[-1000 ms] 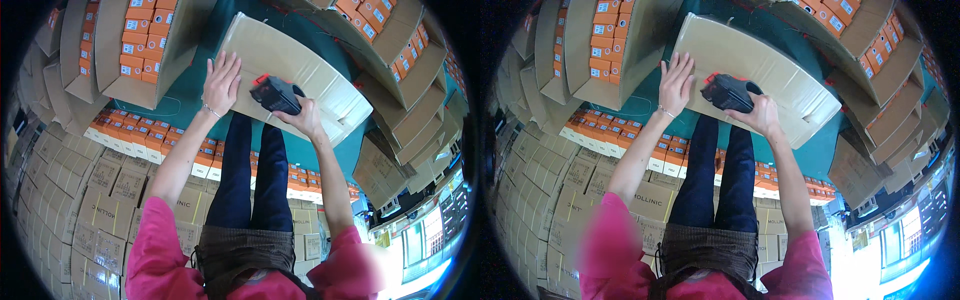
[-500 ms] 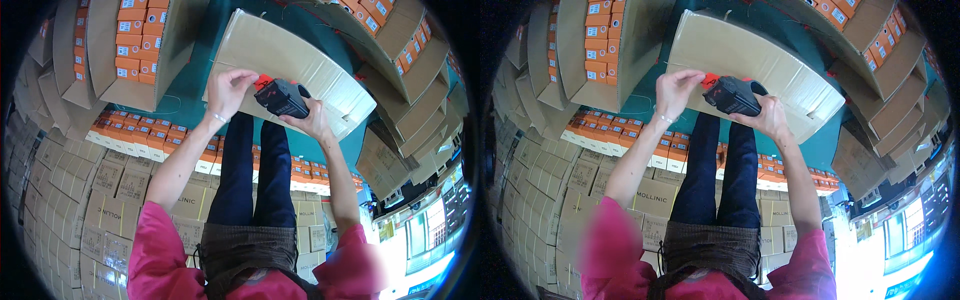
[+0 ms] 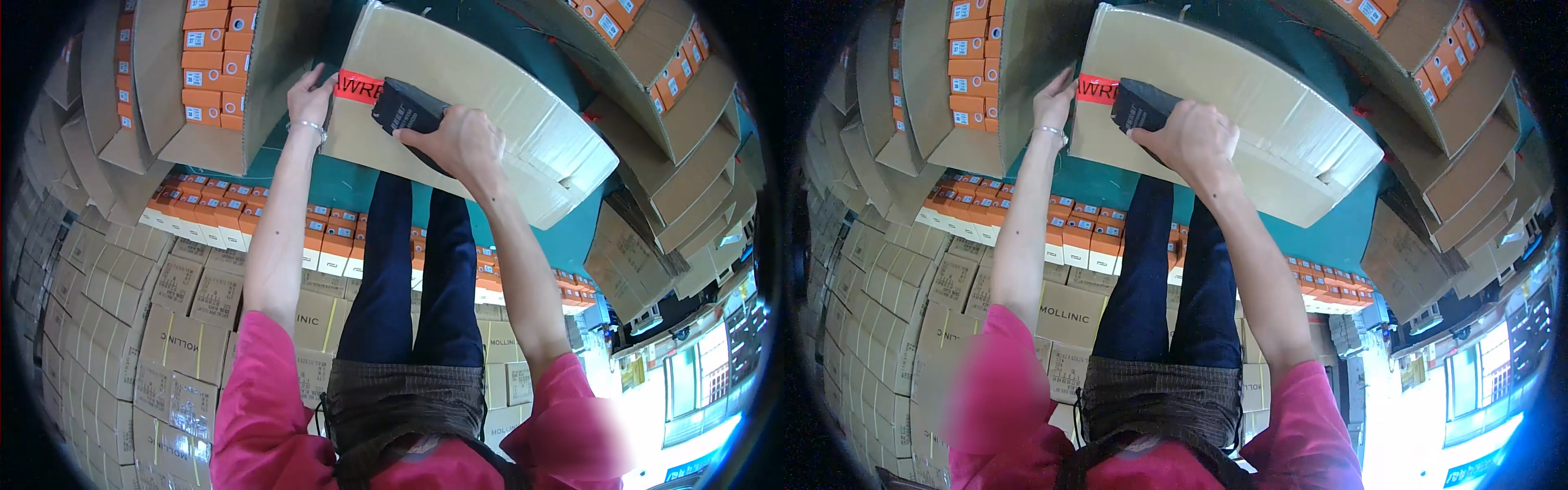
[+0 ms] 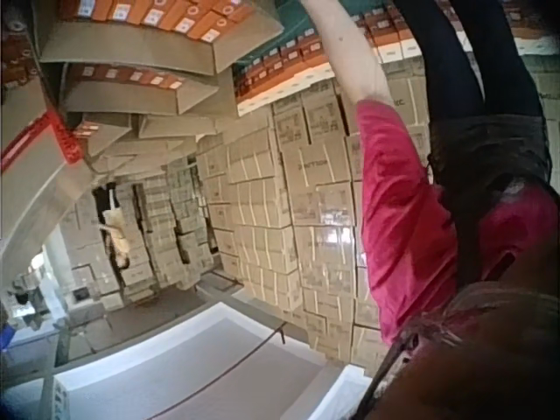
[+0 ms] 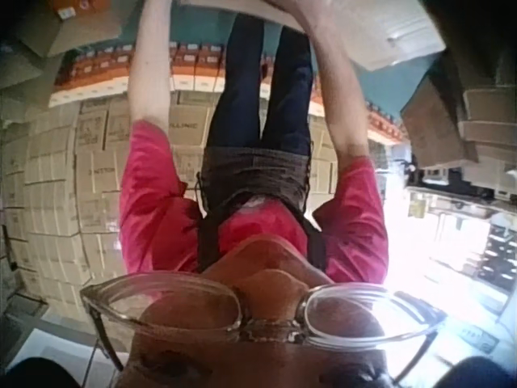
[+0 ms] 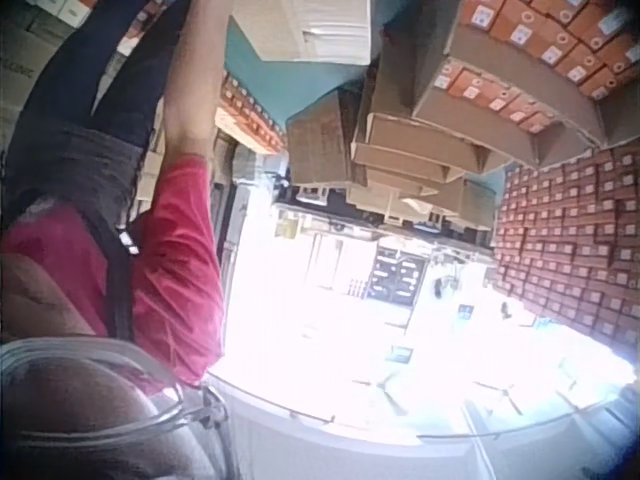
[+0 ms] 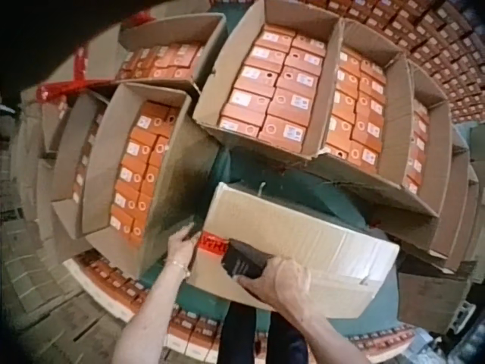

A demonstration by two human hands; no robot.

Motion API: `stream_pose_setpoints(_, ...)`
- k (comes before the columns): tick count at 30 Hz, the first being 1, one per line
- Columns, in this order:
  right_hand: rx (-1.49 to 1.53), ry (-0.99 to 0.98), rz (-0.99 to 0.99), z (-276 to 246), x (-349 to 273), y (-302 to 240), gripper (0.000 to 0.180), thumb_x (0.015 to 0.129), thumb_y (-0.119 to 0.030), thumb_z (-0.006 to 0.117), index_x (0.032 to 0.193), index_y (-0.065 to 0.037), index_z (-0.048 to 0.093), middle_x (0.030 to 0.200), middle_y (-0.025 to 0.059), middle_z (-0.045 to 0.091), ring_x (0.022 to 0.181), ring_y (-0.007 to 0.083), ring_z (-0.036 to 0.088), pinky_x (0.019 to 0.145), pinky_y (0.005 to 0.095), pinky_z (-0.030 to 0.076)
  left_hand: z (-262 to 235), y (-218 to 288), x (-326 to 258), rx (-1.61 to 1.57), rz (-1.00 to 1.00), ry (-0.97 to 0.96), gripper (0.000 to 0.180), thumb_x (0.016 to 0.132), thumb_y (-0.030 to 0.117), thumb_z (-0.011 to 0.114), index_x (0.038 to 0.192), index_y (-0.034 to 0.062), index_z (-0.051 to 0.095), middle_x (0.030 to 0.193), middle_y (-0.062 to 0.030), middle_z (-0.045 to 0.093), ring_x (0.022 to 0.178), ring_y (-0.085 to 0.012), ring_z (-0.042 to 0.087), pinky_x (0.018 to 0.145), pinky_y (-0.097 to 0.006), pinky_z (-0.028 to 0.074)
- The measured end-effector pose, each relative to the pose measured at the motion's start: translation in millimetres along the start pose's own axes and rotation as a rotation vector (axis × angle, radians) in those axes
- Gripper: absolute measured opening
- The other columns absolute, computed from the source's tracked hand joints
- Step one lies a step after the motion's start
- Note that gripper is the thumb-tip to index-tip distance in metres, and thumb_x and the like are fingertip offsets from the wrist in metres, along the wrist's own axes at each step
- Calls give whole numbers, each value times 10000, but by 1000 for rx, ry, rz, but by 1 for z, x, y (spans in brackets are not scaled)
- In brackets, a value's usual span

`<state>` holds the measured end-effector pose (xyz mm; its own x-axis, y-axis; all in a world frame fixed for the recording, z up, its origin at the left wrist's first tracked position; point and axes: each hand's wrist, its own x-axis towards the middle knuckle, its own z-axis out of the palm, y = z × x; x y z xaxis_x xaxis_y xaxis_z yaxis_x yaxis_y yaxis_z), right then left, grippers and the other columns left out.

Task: Assembling cardboard boxes and sealing them with adhesive tape using a tape dispenser.

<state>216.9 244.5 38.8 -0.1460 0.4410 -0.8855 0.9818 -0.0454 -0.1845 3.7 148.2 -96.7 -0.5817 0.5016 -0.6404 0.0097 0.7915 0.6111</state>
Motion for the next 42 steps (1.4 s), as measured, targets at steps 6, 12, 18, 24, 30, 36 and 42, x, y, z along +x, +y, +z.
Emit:
stream_pose_setpoints(6,4,27,-12,-8,-7,35,637,688,-626,682,862,-14,716,845,176,699,821,296,693,732,381,543,37,14,-39,-34,141,-161,450,843,282,722,1147,-37,633,1057,-71,677,930,-88,584,856,-248,459)
stream_pose_setpoints(12,57,48,-60,-21,-84,199,586,697,-608,704,839,-40,699,674,139,657,658,289,666,645,374,520,4,13,-33,53,159,-128,433,860,270,705,1152,-40,629,1034,-60,673,901,-71,585,847,-217,449)
stream_pose_setpoints(18,-77,130,425,-7,-104,375,666,656,-669,682,842,-32,717,796,166,695,761,313,687,659,397,541,11,17,-23,126,176,-157,420,888,268,672,1158,-50,623,1039,-57,667,903,-69,575,850,-210,441)
stream_pose_setpoints(24,26,255,570,40,-87,364,617,714,-622,665,830,-17,695,808,200,683,792,330,680,690,410,539,65,55,-85,833,827,256,724,872,339,627,1413,-26,314,1444,-243,344,1349,-386,309,1100,-457,266)
stream_pose_setpoints(30,560,409,241,53,-217,344,499,636,-433,829,745,20,649,561,141,589,522,281,619,548,356,493,207,106,-277,235,428,-1075,402,938,285,564,1253,36,573,1309,-154,550,1279,-260,459,1057,-358,345)
stream_pose_setpoints(36,788,411,36,72,-233,359,527,589,-463,832,823,-17,676,616,143,596,630,296,578,635,392,480,234,128,-332,266,93,-1364,268,937,184,579,1054,-37,673,934,-64,702,844,-68,595,783,-235,477)
stream_pose_setpoints(42,1230,520,31,134,-240,351,503,623,-417,819,904,-20,690,768,141,672,700,286,594,717,379,490,270,197,-316,606,93,-1330,113,814,89,705,892,9,724,792,-59,697,732,-102,639,721,-252,509)
